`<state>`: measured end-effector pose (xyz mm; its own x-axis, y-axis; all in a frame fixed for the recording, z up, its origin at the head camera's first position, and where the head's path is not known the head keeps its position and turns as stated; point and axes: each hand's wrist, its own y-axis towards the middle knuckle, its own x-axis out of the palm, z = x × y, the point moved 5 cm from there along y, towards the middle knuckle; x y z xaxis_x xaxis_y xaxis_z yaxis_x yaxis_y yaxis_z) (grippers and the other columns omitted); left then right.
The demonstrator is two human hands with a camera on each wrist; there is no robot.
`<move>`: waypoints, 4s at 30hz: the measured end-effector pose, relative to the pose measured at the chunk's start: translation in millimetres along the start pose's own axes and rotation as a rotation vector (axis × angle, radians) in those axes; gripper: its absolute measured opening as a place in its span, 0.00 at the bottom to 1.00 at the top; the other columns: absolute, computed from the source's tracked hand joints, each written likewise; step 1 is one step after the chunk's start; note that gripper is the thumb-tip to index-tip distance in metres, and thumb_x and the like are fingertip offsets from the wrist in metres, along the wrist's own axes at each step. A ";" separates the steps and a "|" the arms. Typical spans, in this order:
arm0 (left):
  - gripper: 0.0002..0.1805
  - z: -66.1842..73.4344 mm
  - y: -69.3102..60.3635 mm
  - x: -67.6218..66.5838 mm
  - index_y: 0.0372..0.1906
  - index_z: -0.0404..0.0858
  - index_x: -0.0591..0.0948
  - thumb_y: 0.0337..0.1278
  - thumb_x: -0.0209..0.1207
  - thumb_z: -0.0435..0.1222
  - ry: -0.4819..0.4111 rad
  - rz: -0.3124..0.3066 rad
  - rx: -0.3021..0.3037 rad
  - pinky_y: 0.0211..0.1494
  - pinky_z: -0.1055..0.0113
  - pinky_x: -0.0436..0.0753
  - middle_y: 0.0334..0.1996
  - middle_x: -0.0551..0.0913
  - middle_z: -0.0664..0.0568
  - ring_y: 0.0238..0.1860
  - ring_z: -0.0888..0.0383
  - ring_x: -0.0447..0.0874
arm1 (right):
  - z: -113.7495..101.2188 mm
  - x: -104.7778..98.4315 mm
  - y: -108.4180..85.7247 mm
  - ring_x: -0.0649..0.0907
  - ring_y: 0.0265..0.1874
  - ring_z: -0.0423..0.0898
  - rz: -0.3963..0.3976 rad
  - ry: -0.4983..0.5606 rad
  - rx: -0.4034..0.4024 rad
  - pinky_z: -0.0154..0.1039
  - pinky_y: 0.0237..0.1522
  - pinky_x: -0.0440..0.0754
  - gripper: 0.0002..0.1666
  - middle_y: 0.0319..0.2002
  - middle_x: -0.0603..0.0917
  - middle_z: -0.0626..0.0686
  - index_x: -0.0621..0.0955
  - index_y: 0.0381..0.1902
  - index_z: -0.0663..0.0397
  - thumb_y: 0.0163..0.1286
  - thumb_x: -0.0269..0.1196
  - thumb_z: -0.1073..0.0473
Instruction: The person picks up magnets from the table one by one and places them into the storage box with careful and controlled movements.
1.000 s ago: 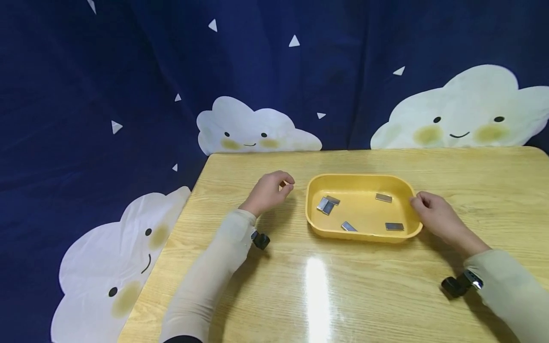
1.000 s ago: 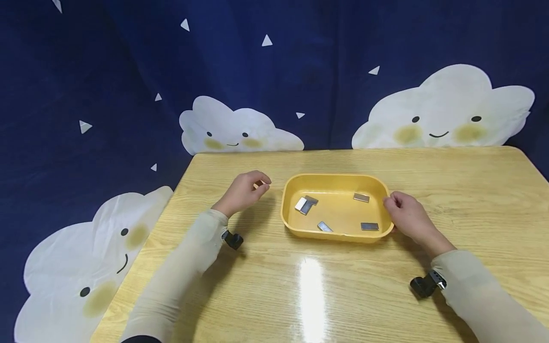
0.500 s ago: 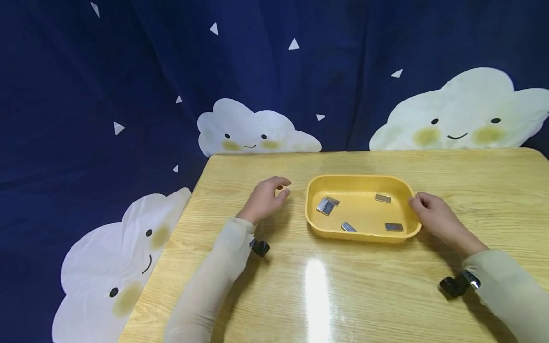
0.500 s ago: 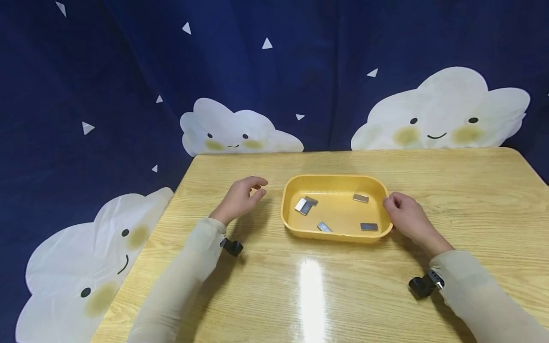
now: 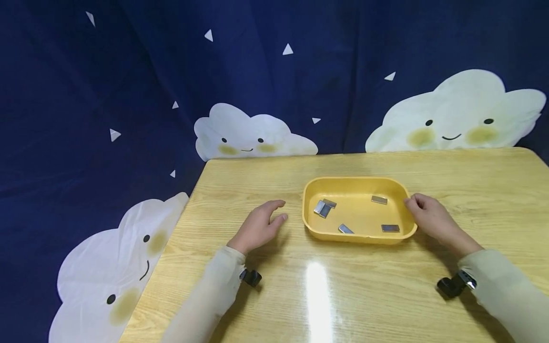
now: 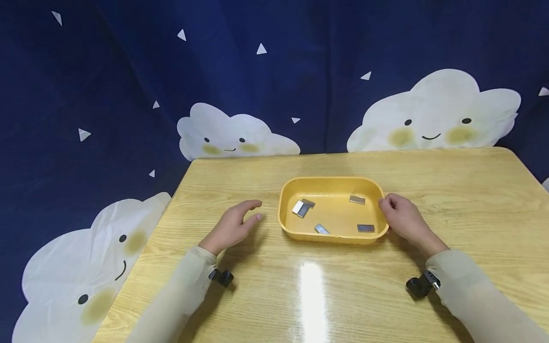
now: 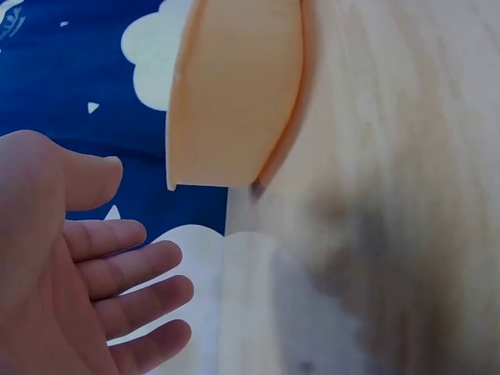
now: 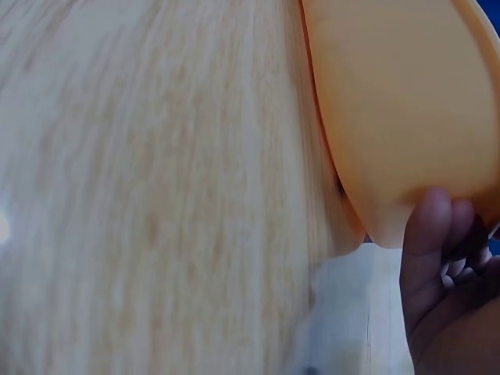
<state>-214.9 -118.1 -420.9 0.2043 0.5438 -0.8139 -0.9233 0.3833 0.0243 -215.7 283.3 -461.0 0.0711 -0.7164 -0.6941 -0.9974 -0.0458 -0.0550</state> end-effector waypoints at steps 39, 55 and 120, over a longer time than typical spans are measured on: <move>0.28 -3.5 -11.8 13.5 0.70 0.36 0.69 0.70 0.56 0.42 0.053 -0.060 -0.030 0.74 0.50 0.69 0.70 0.72 0.43 0.71 0.46 0.70 | -2.6 -0.4 29.1 0.68 0.21 0.44 0.017 0.009 0.052 0.38 0.23 0.67 0.29 0.23 0.68 0.51 0.69 0.32 0.60 0.80 0.38 0.41; 0.31 -1.3 -8.3 14.6 0.72 0.35 0.66 0.70 0.55 0.43 0.046 -0.092 -0.045 0.75 0.51 0.66 0.71 0.71 0.42 0.73 0.46 0.67 | -2.9 1.6 53.8 0.71 0.23 0.43 0.013 0.112 0.101 0.37 0.25 0.72 0.32 0.28 0.71 0.54 0.70 0.38 0.63 0.79 0.37 0.39; 0.29 -4.4 -14.4 11.2 0.72 0.33 0.66 0.73 0.52 0.42 0.006 -0.121 -0.066 0.76 0.49 0.65 0.71 0.70 0.41 0.73 0.44 0.66 | -12.7 -5.7 132.2 0.72 0.41 0.51 0.110 0.199 0.244 0.35 0.35 0.74 0.36 0.48 0.70 0.63 0.66 0.60 0.70 0.81 0.30 0.42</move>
<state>-200.8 -120.7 -433.0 0.3134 0.4918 -0.8124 -0.9114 0.3960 -0.1119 -348.1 272.4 -455.1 -0.0639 -0.8307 -0.5531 -0.9661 0.1905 -0.1745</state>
